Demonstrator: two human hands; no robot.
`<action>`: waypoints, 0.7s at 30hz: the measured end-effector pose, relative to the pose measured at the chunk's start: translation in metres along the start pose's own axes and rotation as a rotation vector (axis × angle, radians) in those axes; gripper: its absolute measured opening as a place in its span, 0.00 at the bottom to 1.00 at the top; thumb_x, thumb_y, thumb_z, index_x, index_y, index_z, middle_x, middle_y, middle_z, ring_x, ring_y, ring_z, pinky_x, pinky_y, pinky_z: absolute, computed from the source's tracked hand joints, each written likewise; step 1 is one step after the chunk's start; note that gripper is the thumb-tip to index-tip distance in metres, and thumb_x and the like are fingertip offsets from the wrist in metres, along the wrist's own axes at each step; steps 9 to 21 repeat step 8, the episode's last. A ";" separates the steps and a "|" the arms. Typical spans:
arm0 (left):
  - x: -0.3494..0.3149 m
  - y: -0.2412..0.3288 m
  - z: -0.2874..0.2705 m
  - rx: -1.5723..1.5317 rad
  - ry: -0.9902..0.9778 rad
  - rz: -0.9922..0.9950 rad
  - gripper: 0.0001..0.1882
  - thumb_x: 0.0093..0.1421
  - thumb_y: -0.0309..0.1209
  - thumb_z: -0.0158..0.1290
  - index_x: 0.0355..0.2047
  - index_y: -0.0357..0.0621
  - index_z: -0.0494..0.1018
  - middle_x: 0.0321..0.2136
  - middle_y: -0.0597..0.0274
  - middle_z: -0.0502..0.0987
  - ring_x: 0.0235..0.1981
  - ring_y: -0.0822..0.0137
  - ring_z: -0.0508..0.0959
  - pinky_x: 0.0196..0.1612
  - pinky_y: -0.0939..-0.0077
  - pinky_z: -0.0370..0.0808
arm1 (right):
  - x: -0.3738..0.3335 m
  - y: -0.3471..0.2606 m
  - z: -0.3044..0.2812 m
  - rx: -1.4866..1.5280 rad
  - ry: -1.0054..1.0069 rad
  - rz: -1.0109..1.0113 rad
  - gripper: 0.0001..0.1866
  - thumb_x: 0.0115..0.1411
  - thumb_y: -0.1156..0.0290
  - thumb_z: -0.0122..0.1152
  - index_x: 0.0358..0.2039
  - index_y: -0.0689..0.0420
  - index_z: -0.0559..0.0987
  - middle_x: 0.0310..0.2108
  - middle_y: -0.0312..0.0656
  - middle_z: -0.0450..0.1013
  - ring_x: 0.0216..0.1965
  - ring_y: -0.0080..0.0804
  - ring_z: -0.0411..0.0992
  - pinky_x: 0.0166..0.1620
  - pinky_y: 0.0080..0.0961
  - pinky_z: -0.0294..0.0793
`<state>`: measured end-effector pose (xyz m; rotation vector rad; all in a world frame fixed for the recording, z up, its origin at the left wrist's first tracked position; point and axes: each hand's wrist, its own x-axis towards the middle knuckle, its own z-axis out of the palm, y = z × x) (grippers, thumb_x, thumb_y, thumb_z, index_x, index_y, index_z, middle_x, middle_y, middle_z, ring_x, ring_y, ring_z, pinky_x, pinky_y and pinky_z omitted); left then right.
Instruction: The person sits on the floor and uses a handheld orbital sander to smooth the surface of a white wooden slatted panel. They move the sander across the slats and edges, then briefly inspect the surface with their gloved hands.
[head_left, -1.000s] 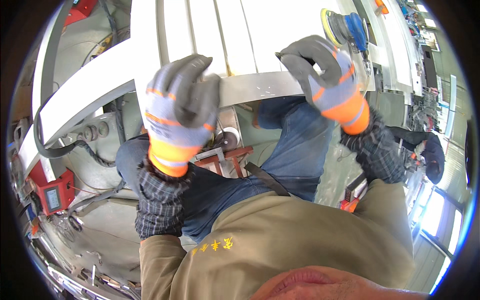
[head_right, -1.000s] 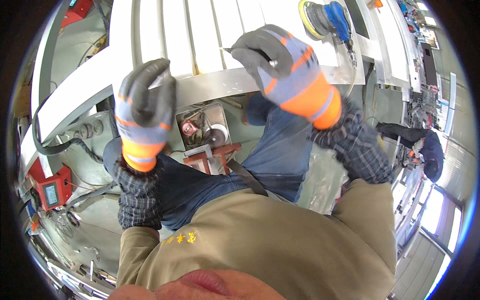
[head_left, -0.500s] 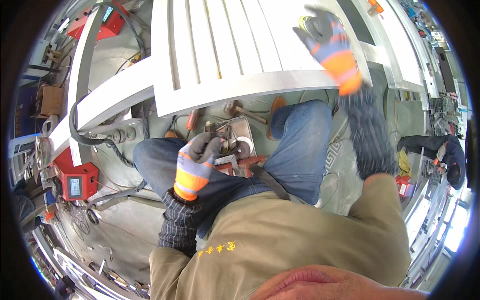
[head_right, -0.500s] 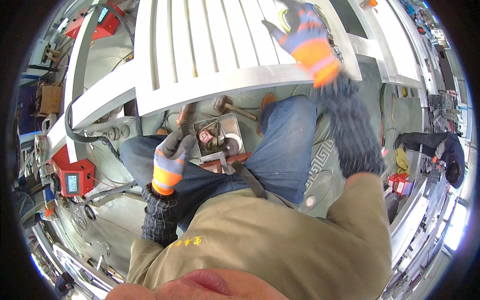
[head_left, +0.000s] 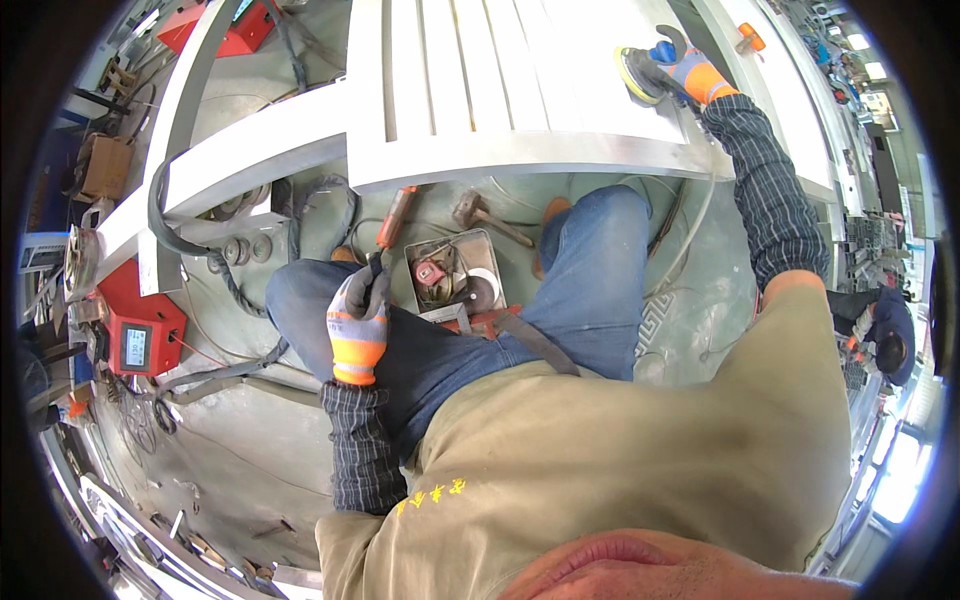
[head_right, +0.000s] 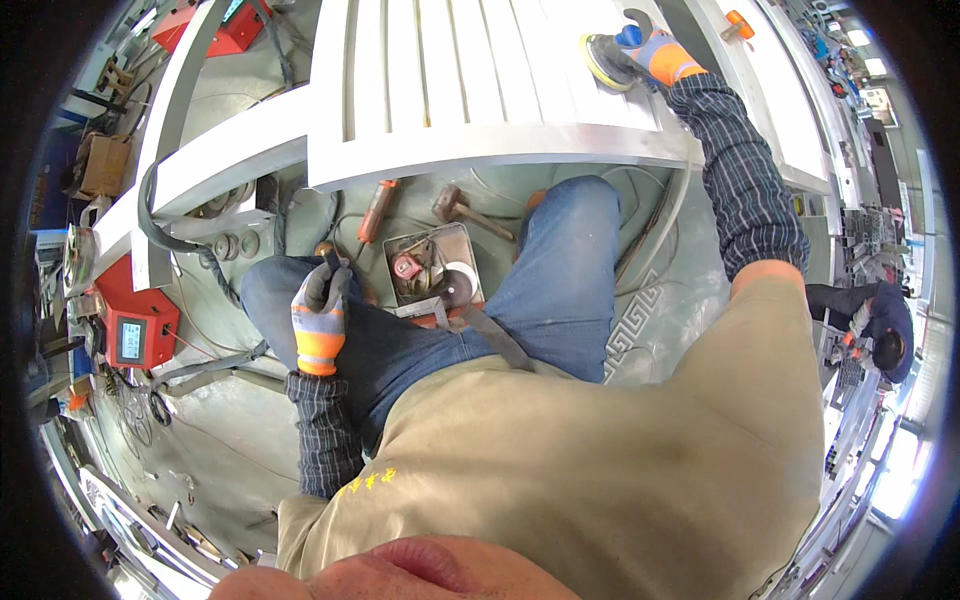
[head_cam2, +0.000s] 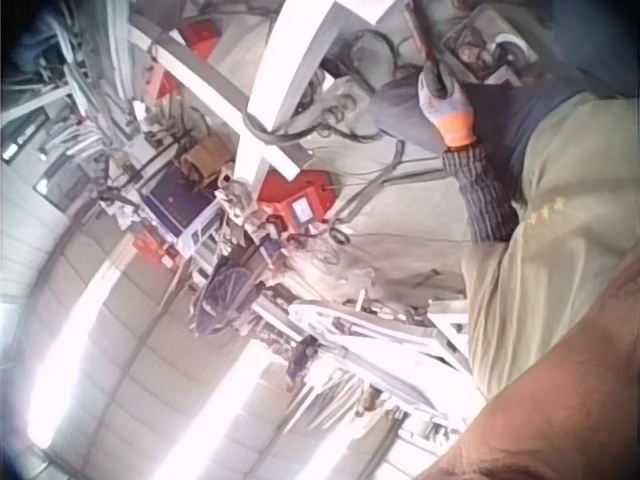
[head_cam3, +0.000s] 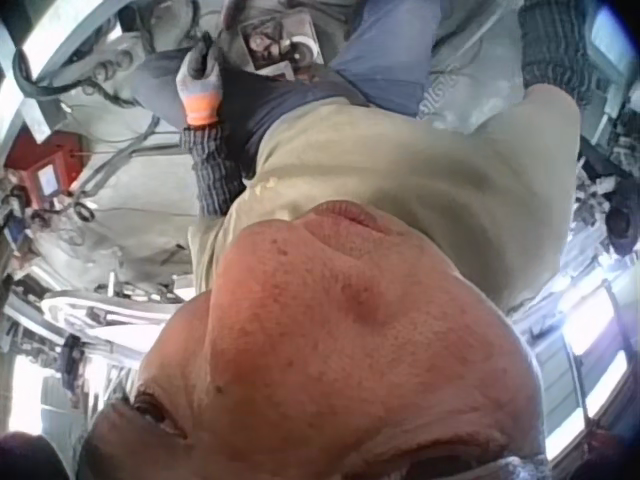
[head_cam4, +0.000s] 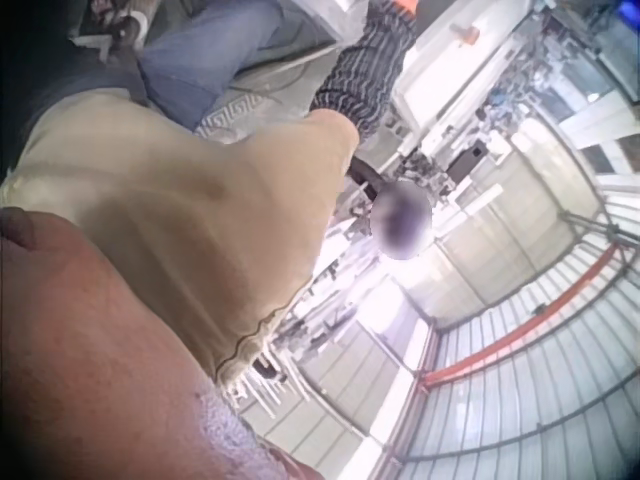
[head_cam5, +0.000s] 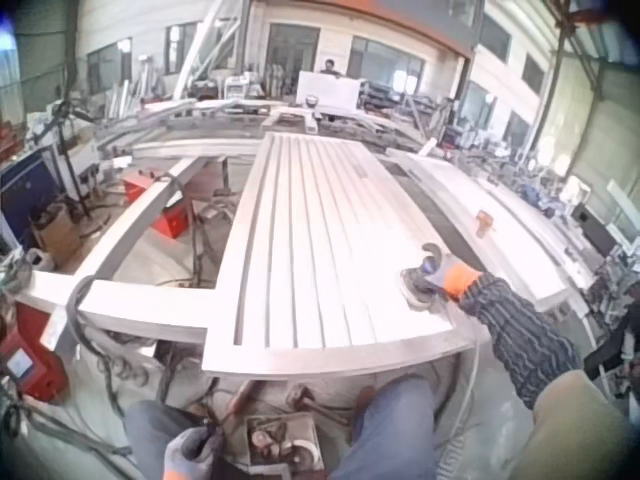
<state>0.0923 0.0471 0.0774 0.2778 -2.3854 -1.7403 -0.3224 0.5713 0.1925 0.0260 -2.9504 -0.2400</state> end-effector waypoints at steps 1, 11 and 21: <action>0.002 0.001 -0.004 0.078 -0.007 0.049 0.07 0.64 0.23 0.58 0.42 0.36 0.80 0.28 0.60 0.78 0.29 0.70 0.76 0.35 0.76 0.73 | -0.008 -0.007 -0.008 0.092 -0.005 -0.051 0.38 0.52 0.41 0.71 0.61 0.45 0.76 0.55 0.54 0.76 0.56 0.53 0.75 0.60 0.39 0.72; 0.002 0.003 0.000 0.277 -0.006 0.229 0.07 0.63 0.29 0.60 0.40 0.39 0.80 0.29 0.50 0.79 0.32 0.50 0.80 0.37 0.62 0.75 | -0.005 0.021 0.027 0.255 0.450 -0.282 0.21 0.62 0.56 0.66 0.54 0.47 0.80 0.49 0.49 0.78 0.53 0.50 0.76 0.56 0.39 0.75; 0.002 0.003 0.000 0.277 -0.006 0.229 0.07 0.63 0.29 0.60 0.40 0.39 0.80 0.29 0.50 0.79 0.32 0.50 0.80 0.37 0.62 0.75 | -0.005 0.021 0.027 0.255 0.450 -0.282 0.21 0.62 0.56 0.66 0.54 0.47 0.80 0.49 0.49 0.78 0.53 0.50 0.76 0.56 0.39 0.75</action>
